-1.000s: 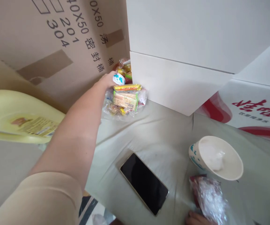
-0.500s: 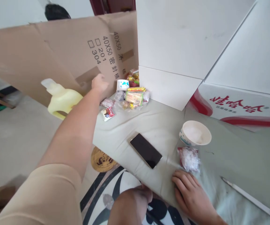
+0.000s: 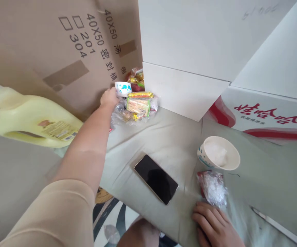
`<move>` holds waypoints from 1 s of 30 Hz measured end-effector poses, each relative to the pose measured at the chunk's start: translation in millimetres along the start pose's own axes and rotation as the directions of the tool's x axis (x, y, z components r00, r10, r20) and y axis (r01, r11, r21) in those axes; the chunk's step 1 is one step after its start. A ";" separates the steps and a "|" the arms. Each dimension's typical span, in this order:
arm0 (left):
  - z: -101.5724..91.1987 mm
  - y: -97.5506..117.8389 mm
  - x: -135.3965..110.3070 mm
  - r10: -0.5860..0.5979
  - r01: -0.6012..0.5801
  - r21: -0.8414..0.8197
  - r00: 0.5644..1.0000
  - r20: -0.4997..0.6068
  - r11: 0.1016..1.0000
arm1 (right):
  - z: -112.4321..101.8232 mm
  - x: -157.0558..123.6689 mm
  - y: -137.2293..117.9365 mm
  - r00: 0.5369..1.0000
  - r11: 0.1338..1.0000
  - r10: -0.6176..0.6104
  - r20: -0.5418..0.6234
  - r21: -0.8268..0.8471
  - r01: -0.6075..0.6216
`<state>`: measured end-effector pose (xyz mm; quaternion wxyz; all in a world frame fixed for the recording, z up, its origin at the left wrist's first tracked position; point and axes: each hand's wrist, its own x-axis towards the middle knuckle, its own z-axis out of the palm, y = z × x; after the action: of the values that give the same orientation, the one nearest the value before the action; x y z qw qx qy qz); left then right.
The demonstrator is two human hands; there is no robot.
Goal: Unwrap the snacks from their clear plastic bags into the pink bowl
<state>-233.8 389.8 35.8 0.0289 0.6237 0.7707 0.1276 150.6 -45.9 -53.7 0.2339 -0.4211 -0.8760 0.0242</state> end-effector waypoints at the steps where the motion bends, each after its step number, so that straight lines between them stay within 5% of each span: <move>1: 3.4 0.3 2.2 0.004 -0.004 0.020 1.000 -0.018 1.000 | 1.5 -0.5 2.3 1.000 1.000 -0.010 0.000 -0.015 0.010; 7: 1.7 -0.6 5.2 -0.027 0.029 0.011 0.986 -0.164 1.000 | 6.4 -3.9 7.5 0.999 0.997 -0.044 0.007 -0.066 0.044; 13: -40.3 3.9 -12.3 -0.024 0.027 0.003 0.950 -0.312 1.000 | -1.0 1.5 -2.0 1.000 1.000 -0.004 -0.012 -0.014 0.004; 22: -105.9 22.3 -48.0 0.340 -0.288 0.350 0.935 -0.097 0.891 | 2.6 -3.3 -16.2 0.989 0.981 0.145 -0.023 0.135 -0.141; 27: -143.0 21.0 -54.7 0.093 -0.072 0.072 0.933 -0.347 0.995 | 6.3 -10.1 -15.2 0.986 0.978 0.165 0.030 0.126 -0.167; 30: -147.5 4.5 -71.8 -0.069 0.057 -0.087 0.987 -0.146 0.995 | 7.5 -13.4 -14.2 0.986 0.983 0.159 0.060 0.086 -0.163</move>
<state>-243.7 297.5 171.1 0.0010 0.5859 0.7842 0.2043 144.2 -64.0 -62.1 0.2266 -0.4788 -0.8430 0.0938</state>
